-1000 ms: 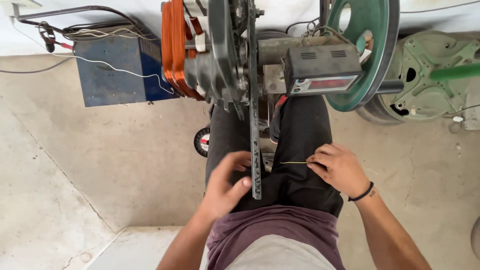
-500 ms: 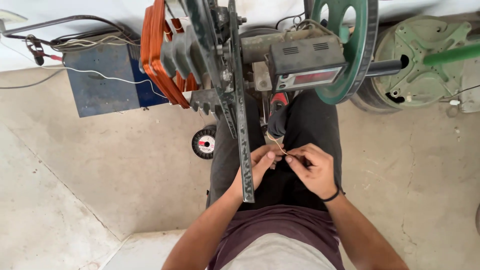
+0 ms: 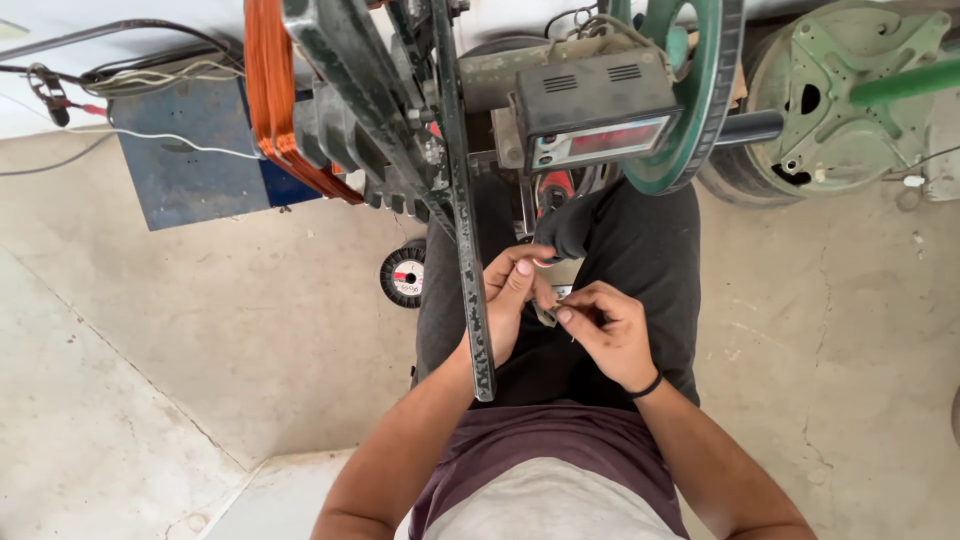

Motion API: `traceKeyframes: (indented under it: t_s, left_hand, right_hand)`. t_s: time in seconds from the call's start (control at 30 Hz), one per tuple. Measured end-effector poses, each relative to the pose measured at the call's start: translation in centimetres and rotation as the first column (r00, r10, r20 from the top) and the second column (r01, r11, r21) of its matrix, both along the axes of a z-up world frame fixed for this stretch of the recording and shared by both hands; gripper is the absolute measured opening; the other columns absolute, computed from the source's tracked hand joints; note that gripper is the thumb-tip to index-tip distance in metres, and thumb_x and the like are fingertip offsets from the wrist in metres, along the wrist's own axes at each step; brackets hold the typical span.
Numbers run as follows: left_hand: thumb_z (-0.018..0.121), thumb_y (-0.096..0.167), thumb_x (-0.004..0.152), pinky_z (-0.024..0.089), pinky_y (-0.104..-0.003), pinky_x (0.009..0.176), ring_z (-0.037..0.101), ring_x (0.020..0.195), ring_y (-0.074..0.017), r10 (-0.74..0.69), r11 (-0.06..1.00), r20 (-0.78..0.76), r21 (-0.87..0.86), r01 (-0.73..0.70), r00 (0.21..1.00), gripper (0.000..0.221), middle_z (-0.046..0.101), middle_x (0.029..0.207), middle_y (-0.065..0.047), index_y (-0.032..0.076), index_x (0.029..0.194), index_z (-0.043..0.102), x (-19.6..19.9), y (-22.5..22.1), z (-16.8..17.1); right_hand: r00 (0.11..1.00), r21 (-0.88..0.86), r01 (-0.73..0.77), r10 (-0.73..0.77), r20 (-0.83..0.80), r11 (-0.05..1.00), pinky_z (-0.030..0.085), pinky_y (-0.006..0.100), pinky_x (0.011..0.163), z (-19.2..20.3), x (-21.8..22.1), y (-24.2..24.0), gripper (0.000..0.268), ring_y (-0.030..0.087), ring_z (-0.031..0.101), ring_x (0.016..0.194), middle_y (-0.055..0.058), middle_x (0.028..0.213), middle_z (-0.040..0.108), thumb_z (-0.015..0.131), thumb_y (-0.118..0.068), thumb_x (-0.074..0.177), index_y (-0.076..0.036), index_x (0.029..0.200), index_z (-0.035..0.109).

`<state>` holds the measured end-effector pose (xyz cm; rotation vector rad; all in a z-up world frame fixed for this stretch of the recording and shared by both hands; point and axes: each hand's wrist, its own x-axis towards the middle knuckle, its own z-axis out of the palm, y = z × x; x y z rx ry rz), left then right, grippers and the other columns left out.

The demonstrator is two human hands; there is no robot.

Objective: Tying and securing copper wire coils on a winding machine using pliers

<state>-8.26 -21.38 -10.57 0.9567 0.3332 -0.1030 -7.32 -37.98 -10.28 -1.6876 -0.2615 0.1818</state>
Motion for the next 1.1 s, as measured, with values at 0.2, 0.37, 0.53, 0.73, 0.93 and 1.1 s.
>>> traceKeyframes:
  t_s: [0.2,0.37,0.53,0.73,0.93,1.1]
  left_hand:
    - [0.062,0.016,0.103,0.049,-0.028,0.061,0.057,0.056,-0.0168,-0.273,0.887,0.131,0.419,0.196,0.953,0.053,0.059,0.063,-0.003,0.01,0.152,0.042,-0.5,2.0,1.7]
    - [0.069,0.02,0.097,0.058,-0.035,0.06,0.07,0.058,-0.0259,-0.566,0.434,0.068,0.872,0.227,0.821,0.071,0.069,0.066,-0.008,0.019,0.159,0.036,-0.5,2.9,4.2]
    - [0.071,0.009,0.092,0.062,-0.048,0.069,0.076,0.078,-0.0396,-0.671,0.372,0.062,0.89,0.263,0.738,0.073,0.076,0.089,-0.022,0.008,0.157,0.037,-0.6,3.2,5.4]
    - [0.068,0.024,0.093,0.061,-0.045,0.067,0.075,0.071,-0.0333,-0.504,0.472,-0.018,0.832,0.292,0.864,0.057,0.074,0.073,-0.004,0.023,0.147,0.049,-1.2,4.9,5.7]
    - [0.075,0.026,0.091,0.057,-0.032,0.058,0.073,0.061,-0.0249,-0.326,0.621,0.05,0.764,0.174,0.944,0.013,0.07,0.063,0.002,0.021,0.103,0.072,-2.1,4.3,3.0]
    - [0.064,0.025,0.102,0.053,-0.033,0.055,0.067,0.054,-0.024,-0.269,0.759,0.071,0.629,0.166,0.96,0.016,0.066,0.06,-0.005,0.012,0.102,0.073,-1.9,3.9,4.1]
  right_hand:
    - [0.979,-0.073,-0.198,0.201,0.03,0.978,0.051,0.035,0.061,2.8,2.5,-1.1,0.02,0.025,0.067,0.068,0.015,0.085,0.073,0.075,-0.022,0.093,-0.002,0.089,0.077]
    - [0.968,-0.079,-0.248,0.244,-0.052,0.966,0.048,0.029,0.062,3.5,4.1,-1.8,0.026,0.013,0.064,0.069,0.01,0.085,0.073,0.069,-0.026,0.098,-0.003,0.088,0.076]
    - [0.909,-0.049,-0.417,0.416,-0.033,0.908,0.049,0.033,0.053,3.3,4.1,0.2,0.013,0.02,0.063,0.059,0.011,0.072,0.066,0.072,-0.009,0.092,-0.003,0.08,0.072]
    - [0.913,0.015,-0.401,0.401,-0.075,0.916,0.048,0.031,0.056,2.2,4.1,0.2,0.02,0.015,0.064,0.065,0.009,0.076,0.067,0.068,-0.01,0.097,-0.003,0.079,0.071]
    - [0.929,0.073,-0.365,0.368,-0.035,0.928,0.047,0.029,0.061,1.6,3.4,0.7,0.018,0.017,0.062,0.068,0.008,0.077,0.066,0.068,-0.008,0.096,-0.001,0.079,0.07]
    - [0.942,0.059,-0.336,0.336,0.009,0.94,0.048,0.031,0.065,2.3,3.5,1.2,0.014,0.019,0.063,0.074,0.01,0.083,0.066,0.068,-0.008,0.097,-0.001,0.085,0.07]
